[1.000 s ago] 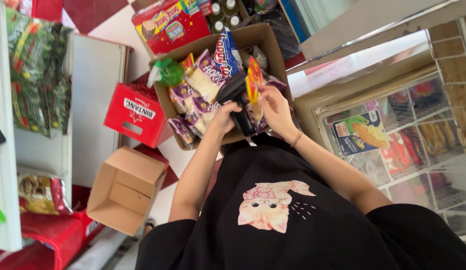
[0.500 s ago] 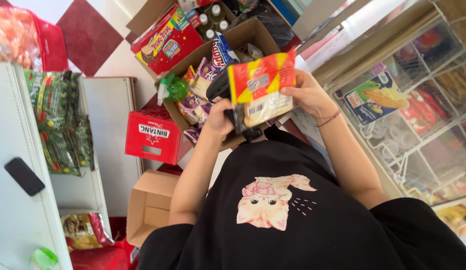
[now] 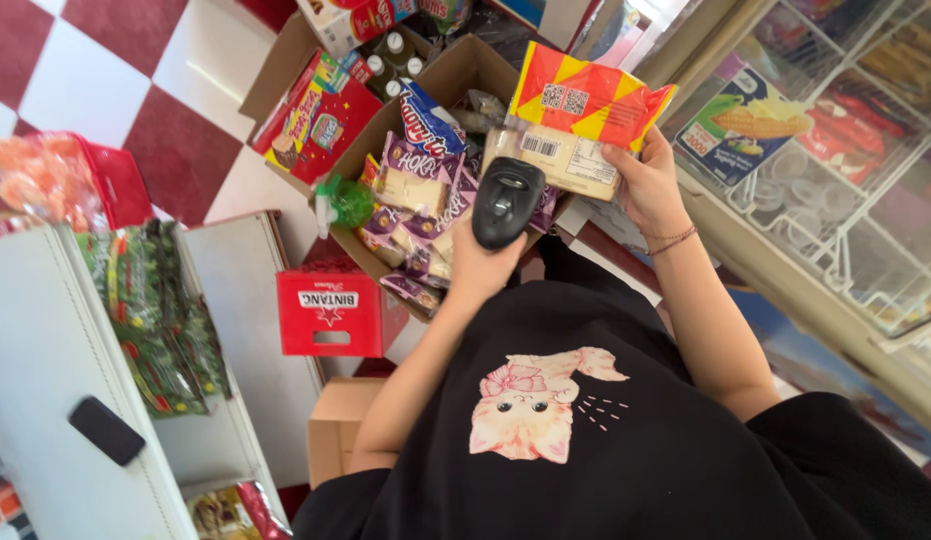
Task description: The person takes various packaged snacks from a cardboard box, scans their barcodes using a handheld scanner, and places the items onto store shelves.
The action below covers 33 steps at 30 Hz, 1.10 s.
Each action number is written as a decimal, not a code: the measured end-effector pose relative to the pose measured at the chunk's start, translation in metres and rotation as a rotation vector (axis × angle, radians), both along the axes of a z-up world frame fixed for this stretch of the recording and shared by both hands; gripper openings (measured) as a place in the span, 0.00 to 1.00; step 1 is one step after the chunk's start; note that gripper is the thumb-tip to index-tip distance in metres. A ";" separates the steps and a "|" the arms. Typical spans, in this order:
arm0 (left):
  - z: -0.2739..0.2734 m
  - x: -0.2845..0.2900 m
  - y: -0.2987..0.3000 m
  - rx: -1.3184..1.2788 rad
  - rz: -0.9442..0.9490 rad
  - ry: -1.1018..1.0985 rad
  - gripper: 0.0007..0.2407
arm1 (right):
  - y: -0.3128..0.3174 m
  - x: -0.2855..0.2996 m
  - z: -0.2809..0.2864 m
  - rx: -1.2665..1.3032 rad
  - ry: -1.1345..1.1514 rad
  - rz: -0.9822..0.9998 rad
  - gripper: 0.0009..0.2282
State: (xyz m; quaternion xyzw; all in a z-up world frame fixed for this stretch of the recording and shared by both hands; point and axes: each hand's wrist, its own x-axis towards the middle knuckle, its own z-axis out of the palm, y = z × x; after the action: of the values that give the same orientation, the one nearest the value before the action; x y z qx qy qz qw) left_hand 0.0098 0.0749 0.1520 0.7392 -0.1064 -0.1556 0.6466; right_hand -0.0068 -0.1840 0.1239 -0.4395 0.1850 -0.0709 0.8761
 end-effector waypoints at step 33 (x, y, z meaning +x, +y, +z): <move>0.049 -0.131 -0.249 -0.638 -0.770 0.707 0.29 | -0.133 -0.252 0.101 -1.233 0.055 -0.299 0.20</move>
State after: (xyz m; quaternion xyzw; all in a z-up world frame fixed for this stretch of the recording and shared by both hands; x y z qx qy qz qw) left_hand -0.1213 -0.1745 0.2010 0.3211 -0.1863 -0.5745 0.7294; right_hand -0.2584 -0.3173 0.2253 -0.8344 0.1921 -0.2748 0.4375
